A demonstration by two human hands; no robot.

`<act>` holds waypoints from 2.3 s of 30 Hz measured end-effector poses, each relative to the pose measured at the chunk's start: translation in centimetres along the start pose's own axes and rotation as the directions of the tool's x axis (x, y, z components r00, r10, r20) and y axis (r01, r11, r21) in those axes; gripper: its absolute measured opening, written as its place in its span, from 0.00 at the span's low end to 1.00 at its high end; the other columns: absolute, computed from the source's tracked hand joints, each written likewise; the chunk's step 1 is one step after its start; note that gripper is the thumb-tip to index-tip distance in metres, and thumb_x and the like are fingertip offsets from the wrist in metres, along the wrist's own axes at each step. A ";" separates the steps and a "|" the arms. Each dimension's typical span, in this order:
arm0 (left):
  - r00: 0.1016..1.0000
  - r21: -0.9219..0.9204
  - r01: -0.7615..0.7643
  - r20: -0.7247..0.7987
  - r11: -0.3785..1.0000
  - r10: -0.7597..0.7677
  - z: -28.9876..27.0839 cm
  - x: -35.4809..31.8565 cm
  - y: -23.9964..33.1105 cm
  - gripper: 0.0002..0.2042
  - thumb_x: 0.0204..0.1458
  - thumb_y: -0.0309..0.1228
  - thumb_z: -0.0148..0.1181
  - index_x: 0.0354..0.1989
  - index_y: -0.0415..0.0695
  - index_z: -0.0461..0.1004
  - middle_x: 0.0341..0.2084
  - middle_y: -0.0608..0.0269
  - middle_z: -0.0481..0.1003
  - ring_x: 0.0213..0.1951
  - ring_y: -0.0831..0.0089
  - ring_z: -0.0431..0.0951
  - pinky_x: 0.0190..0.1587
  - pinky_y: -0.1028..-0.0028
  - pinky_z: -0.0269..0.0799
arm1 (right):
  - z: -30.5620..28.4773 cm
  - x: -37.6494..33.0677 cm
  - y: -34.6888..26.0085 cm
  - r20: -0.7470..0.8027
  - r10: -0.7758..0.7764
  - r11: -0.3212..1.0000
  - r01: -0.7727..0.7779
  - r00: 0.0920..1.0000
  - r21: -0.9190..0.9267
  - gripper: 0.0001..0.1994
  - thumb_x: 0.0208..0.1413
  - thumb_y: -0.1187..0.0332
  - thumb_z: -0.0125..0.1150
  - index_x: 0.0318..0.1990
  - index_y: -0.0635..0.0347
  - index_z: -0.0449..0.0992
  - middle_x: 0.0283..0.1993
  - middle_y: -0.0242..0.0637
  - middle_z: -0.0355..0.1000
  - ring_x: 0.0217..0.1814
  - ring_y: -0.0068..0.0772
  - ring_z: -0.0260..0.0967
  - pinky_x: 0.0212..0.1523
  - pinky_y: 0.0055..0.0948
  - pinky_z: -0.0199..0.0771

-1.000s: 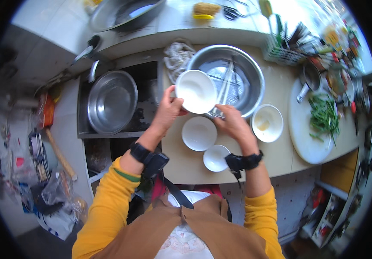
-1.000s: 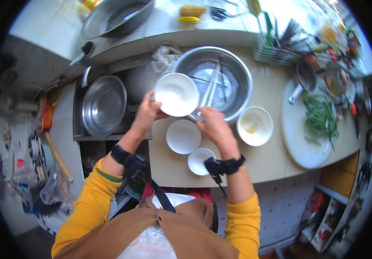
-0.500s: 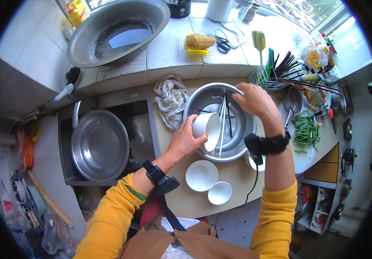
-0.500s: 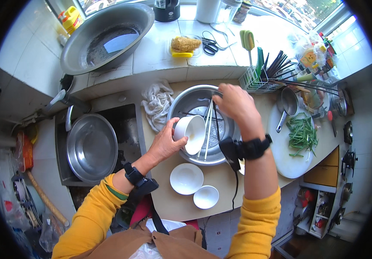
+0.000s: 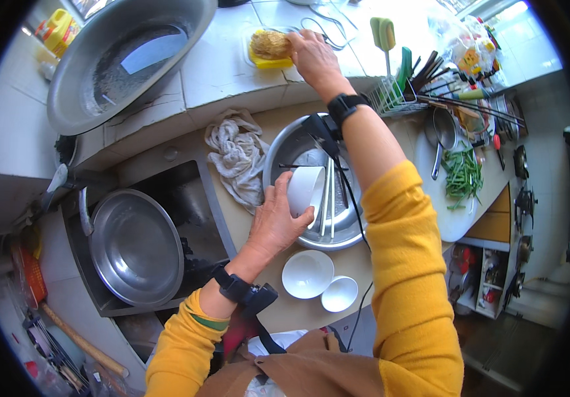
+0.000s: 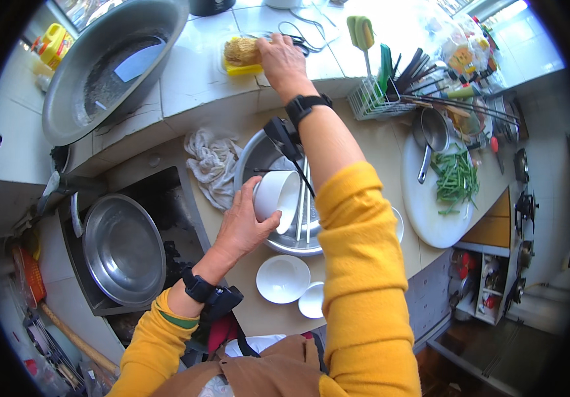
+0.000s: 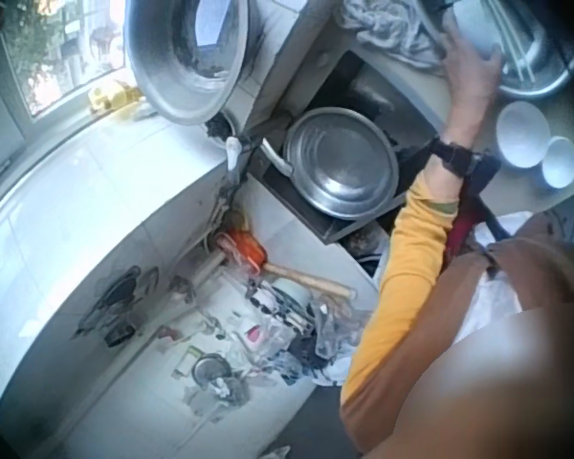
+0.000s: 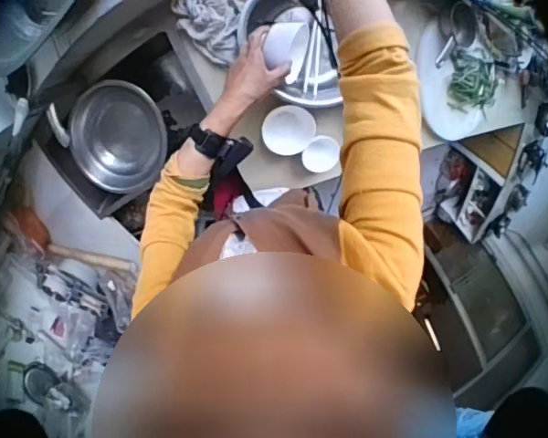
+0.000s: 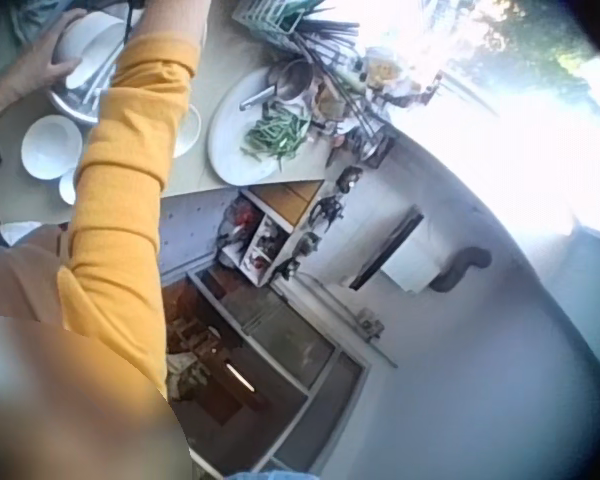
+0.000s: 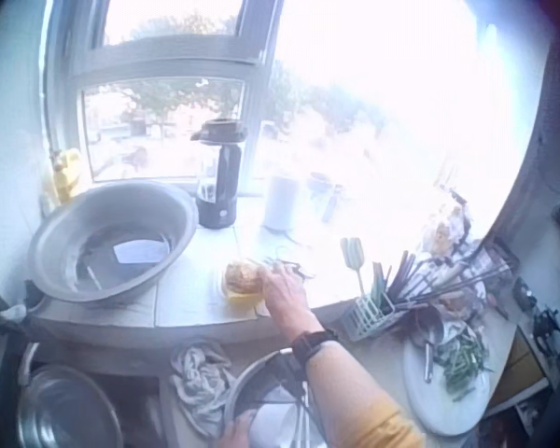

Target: The person trims green vegetables on a cutting board, places them in a plastic bag, and stores the bag in the refrigerator. Then the person washes several bowls and chopsticks in the sink using a sponge and running water.

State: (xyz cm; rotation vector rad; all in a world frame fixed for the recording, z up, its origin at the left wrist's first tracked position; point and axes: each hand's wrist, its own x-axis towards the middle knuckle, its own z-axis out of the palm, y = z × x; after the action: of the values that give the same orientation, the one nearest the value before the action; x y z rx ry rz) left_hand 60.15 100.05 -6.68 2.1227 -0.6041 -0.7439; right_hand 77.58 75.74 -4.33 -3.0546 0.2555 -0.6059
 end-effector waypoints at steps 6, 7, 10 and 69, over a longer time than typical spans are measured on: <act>0.998 0.041 -0.054 -0.033 0.998 0.056 0.5 0.4 0.0 0.40 0.47 0.41 0.65 0.66 0.47 0.50 0.49 0.39 0.66 0.46 0.39 0.74 0.52 0.53 0.71 | -3.7 -1.9 0.5 -0.165 0.046 0.966 -0.002 0.985 0.257 0.12 0.57 0.66 0.57 0.47 0.59 0.74 0.47 0.47 0.73 0.54 0.46 0.71 0.52 0.39 0.74; 0.998 0.066 -0.049 -0.034 0.997 0.051 0.6 0.5 -0.1 0.39 0.48 0.42 0.65 0.66 0.47 0.51 0.49 0.39 0.66 0.45 0.39 0.74 0.52 0.53 0.71 | -5.3 -2.8 0.9 -0.177 0.115 0.928 -0.042 0.977 0.371 0.12 0.56 0.65 0.58 0.45 0.61 0.75 0.46 0.48 0.73 0.53 0.46 0.71 0.51 0.40 0.74; 0.998 0.053 -0.036 -0.051 0.998 0.039 0.8 0.7 -0.4 0.39 0.48 0.43 0.65 0.66 0.48 0.50 0.50 0.38 0.67 0.47 0.39 0.74 0.52 0.53 0.70 | -10.9 -8.5 2.7 -0.016 0.211 0.864 -0.179 0.977 0.471 0.15 0.55 0.61 0.57 0.40 0.65 0.75 0.35 0.47 0.75 0.36 0.41 0.74 0.39 0.34 0.75; 0.963 -0.155 0.082 0.265 0.985 -0.039 0.2 6.0 -0.6 0.34 0.63 0.49 0.47 0.72 0.47 0.46 0.58 0.44 0.62 0.51 0.58 0.72 0.36 0.65 0.77 | -1.6 -31.4 -4.4 0.137 0.027 0.638 -0.123 0.990 0.760 0.15 0.52 0.68 0.61 0.48 0.57 0.76 0.46 0.48 0.74 0.48 0.54 0.72 0.48 0.44 0.72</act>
State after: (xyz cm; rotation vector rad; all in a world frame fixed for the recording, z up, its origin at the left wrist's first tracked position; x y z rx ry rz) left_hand 64.37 96.54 -9.13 1.9131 -0.5953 -1.0827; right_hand 49.01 85.28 -14.53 -2.2091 0.0796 -0.3841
